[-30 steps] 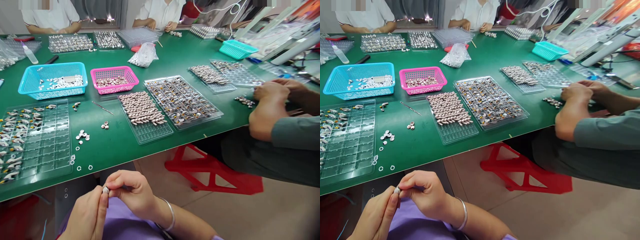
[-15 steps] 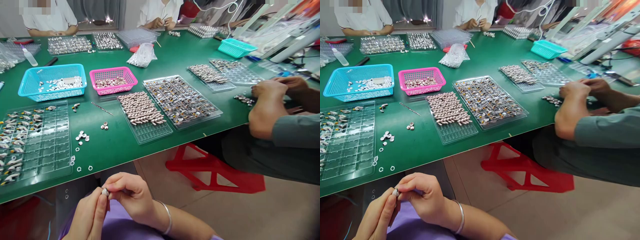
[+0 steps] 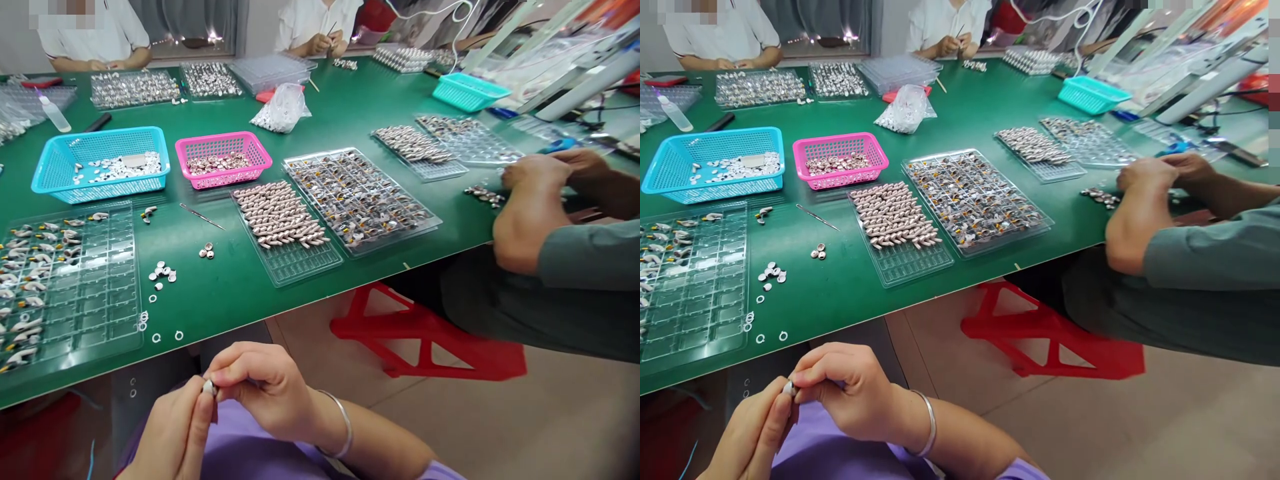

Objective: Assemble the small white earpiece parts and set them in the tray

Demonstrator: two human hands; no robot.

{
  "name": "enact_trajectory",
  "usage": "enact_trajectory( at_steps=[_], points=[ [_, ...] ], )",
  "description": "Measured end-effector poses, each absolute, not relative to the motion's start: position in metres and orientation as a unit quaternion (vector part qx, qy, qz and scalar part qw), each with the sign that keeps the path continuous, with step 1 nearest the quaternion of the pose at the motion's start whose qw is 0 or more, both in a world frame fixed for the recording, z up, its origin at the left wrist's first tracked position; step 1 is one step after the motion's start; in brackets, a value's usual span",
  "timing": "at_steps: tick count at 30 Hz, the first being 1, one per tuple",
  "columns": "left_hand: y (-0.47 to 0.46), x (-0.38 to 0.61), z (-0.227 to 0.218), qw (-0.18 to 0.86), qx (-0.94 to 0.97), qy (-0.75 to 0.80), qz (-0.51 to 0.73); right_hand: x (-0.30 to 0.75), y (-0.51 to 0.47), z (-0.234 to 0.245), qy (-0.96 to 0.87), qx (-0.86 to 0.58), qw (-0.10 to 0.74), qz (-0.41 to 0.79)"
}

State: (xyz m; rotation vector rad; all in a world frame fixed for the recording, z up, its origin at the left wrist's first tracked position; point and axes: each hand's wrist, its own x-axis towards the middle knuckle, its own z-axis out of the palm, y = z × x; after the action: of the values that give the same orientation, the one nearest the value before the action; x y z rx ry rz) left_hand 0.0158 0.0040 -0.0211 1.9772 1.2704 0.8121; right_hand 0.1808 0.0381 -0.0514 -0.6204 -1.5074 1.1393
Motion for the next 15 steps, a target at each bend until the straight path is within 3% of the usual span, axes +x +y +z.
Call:
enact_trajectory(
  at_steps=[6, 15],
  points=[
    [-0.0004, 0.0200, -0.0131, 0.437, 0.649, 0.537, 0.315, 0.1827, 0.0392, -0.0500, -0.663, -0.253, 0.537, 0.456],
    [0.0009, 0.0154, -0.0210, 0.327, 0.744, 0.489, 0.318, 0.1814, 0.0395, -0.0485, -0.648, -0.253, 0.543, 0.471]
  ],
)
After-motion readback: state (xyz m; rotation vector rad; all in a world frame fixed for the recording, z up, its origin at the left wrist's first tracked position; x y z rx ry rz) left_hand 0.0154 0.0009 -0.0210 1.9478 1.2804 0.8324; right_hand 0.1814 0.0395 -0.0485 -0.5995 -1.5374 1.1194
